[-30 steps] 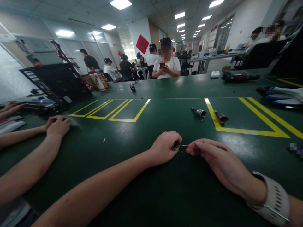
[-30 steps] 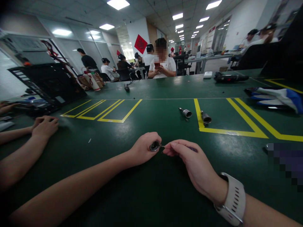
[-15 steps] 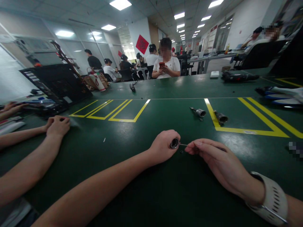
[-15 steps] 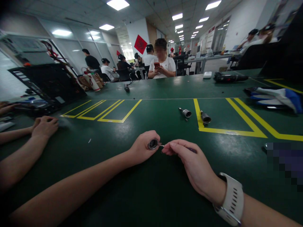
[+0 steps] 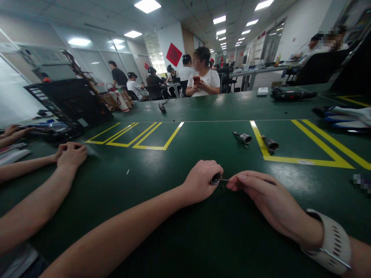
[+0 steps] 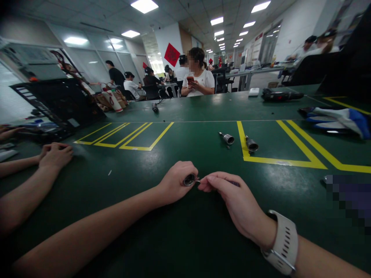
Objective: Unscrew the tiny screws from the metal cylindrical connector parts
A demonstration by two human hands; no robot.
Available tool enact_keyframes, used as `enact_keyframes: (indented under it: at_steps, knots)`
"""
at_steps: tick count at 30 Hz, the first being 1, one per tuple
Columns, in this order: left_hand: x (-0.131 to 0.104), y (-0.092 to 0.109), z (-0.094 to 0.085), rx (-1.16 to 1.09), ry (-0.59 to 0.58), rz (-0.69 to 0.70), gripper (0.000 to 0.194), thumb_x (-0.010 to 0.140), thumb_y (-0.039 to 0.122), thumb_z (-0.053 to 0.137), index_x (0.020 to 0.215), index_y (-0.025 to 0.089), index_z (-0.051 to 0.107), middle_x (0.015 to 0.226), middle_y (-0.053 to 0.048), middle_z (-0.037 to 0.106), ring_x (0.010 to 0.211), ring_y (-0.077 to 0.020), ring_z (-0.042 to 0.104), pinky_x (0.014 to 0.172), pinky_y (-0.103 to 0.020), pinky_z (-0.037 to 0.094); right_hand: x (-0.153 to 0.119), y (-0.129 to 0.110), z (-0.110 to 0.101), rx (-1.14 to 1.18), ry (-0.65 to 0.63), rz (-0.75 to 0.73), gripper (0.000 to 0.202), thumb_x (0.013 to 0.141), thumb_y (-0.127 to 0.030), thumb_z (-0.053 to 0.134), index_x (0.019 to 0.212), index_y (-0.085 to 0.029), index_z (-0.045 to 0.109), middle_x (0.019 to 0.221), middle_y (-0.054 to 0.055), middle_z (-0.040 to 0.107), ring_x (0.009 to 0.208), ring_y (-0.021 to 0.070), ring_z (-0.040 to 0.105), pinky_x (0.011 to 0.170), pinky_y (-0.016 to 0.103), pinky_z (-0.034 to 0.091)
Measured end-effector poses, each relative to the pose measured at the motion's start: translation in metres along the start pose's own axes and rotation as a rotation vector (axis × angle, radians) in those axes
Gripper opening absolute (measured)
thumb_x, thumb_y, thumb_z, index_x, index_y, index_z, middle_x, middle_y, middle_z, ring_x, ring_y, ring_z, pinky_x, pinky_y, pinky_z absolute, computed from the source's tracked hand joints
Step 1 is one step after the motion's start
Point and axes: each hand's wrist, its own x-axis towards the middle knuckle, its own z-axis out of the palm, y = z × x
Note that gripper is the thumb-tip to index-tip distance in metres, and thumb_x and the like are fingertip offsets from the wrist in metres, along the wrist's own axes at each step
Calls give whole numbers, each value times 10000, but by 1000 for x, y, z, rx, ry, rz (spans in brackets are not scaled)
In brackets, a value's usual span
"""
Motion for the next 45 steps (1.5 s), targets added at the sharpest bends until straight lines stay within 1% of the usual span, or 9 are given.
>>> enact_keyframes:
  at_steps: [7,11,19,23,27,31,36,41,45]
  knots:
    - [1,-1,2,-62,14,-54,37,762,162,547,761,168,510,734,1,540,677,-130,495,627,-256,369,1,3,-3,49,18,8,197,700,-363,700,689,-169,730,770,74,694,798,213,601,782,357,446]
    - [1,-1,3,-95,26,-72,86,776,228,561,744,168,508,712,5,522,655,-126,482,601,-250,367,1,4,-5,80,10,13,185,720,-348,683,705,-171,733,789,75,697,817,216,601,792,359,447]
    - [2,1,2,-143,80,-104,127,747,256,584,728,171,492,687,16,492,624,-116,455,557,-236,345,2,5,-6,136,30,22,172,715,-330,676,682,-171,733,754,69,691,790,209,595,782,348,438]
    - [2,2,0,-173,80,-100,153,736,275,599,762,167,494,710,12,494,638,-119,462,571,-242,356,3,6,-8,161,86,-5,172,716,-320,659,636,-181,721,702,54,670,737,195,575,755,342,429]
    - [1,6,-4,-168,36,-90,133,762,274,564,803,165,499,755,-2,516,676,-128,476,614,-258,381,4,6,-10,183,174,-63,154,703,-301,654,590,-204,696,649,32,632,682,181,543,700,338,416]
    - [1,8,-8,-120,-27,-72,137,763,247,540,866,162,513,812,-18,535,719,-136,487,663,-273,398,5,5,-12,235,263,-88,164,678,-283,650,534,-205,665,592,18,584,614,161,501,626,316,400]
    - [1,10,-11,-25,-83,-50,199,733,216,509,920,149,522,873,-43,543,783,-158,491,713,-299,399,6,8,-12,169,247,-105,241,701,-337,629,505,-197,626,550,4,550,576,147,473,586,297,374]
    - [1,19,-12,212,-130,5,248,730,230,477,958,151,533,912,-68,527,813,-195,466,719,-342,375,5,9,-11,58,261,-142,226,702,-347,624,528,-203,623,559,-10,554,584,143,474,571,287,359]
    - [1,25,-11,373,-186,54,201,749,265,467,901,156,541,863,-69,508,772,-203,444,691,-359,358,5,8,-9,12,273,-159,238,714,-342,607,519,-206,612,555,-14,550,577,141,474,572,288,359]
